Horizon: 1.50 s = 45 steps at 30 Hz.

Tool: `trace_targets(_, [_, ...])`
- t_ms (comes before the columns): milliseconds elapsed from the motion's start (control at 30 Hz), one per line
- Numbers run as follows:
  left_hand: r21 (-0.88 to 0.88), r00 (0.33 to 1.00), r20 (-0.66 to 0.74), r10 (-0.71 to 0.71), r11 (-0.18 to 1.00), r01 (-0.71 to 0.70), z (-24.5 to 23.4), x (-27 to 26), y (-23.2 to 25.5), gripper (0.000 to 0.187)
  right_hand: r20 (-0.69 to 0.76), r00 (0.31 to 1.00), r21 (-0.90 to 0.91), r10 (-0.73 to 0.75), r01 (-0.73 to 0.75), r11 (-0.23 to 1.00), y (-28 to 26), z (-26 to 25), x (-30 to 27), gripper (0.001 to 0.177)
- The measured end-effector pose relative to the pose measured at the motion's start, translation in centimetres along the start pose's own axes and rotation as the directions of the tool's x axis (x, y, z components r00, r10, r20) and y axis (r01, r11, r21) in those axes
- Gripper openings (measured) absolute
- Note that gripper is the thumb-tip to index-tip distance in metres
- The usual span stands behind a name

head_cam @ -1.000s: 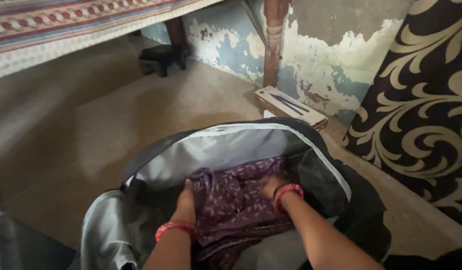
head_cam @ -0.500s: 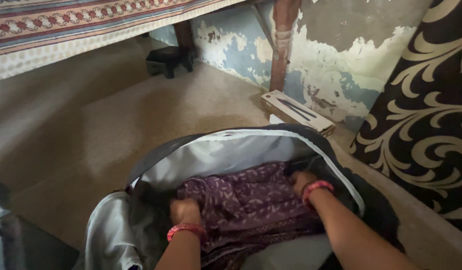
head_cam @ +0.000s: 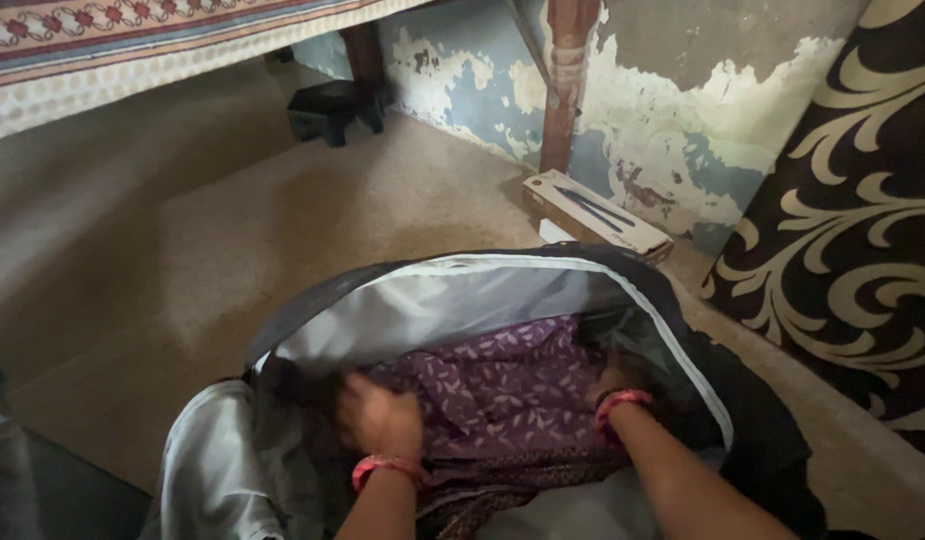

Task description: The person folds a green garment and a purple patterned cloth, placing them into a black backpack. They zip the backpack closed, then unzip it again to rearrange the purple cloth inside before the clip ends.

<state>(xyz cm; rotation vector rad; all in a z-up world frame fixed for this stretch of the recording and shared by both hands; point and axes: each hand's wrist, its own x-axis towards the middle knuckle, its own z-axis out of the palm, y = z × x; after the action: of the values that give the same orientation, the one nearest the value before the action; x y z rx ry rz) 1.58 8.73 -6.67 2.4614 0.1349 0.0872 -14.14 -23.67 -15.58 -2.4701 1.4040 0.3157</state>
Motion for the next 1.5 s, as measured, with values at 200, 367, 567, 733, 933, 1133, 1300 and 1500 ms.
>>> trace_targets(200, [0.135,0.844,0.056,0.533,0.833,-0.536,-2.0,-2.5,2.7,0.016,-0.292,0.775,0.116,-0.561,0.611,0.783,-4.2,-5.8,-6.7,0.05])
trace_targets(367, [0.035,0.694,0.442,0.568,0.762,-0.646,-2.6,-3.2,4.1,0.031,0.093,0.709,0.15,-0.699,0.684,0.714,-7.3,-8.9,-11.6,0.051])
trace_targets(567, [0.186,0.528,0.796,0.298,0.709,-0.68,-2.7,-4.2,2.0,0.056,0.306,0.795,-0.253,-0.523,0.598,0.761,-6.8,-10.3,-16.5,0.075])
trace_targets(733, [0.103,0.449,0.767,0.459,0.603,-0.791,0.7,-4.8,0.2,0.085,0.26,0.779,-0.267,-0.571,0.626,0.732,-6.0,-8.8,-18.0,0.08])
trace_targets(933, [0.041,0.496,0.648,0.578,0.623,-0.781,-2.6,-5.9,2.1,0.048,0.147,0.795,-0.273,-0.588,0.604,0.749,-6.1,-9.9,-17.6,0.06])
trace_targets(1133, [0.147,0.508,0.733,0.453,0.624,-0.768,-4.2,-6.4,2.9,0.034,0.201,0.735,-0.079,-0.648,0.671,0.737,-5.0,-7.0,-13.3,0.045])
trace_targets(1300, [0.135,0.245,0.951,0.189,0.458,-0.878,-2.9,-5.3,1.1,0.033,0.415,0.491,0.075,-0.766,0.82,0.567,-4.3,-5.4,-10.9,0.042])
trace_targets(1500, [0.24,0.379,0.922,0.073,0.66,-0.712,-4.0,-3.6,0.2,0.03,0.27,0.904,0.051,-0.332,0.331,0.942,-3.8,-6.6,-9.4,0.051])
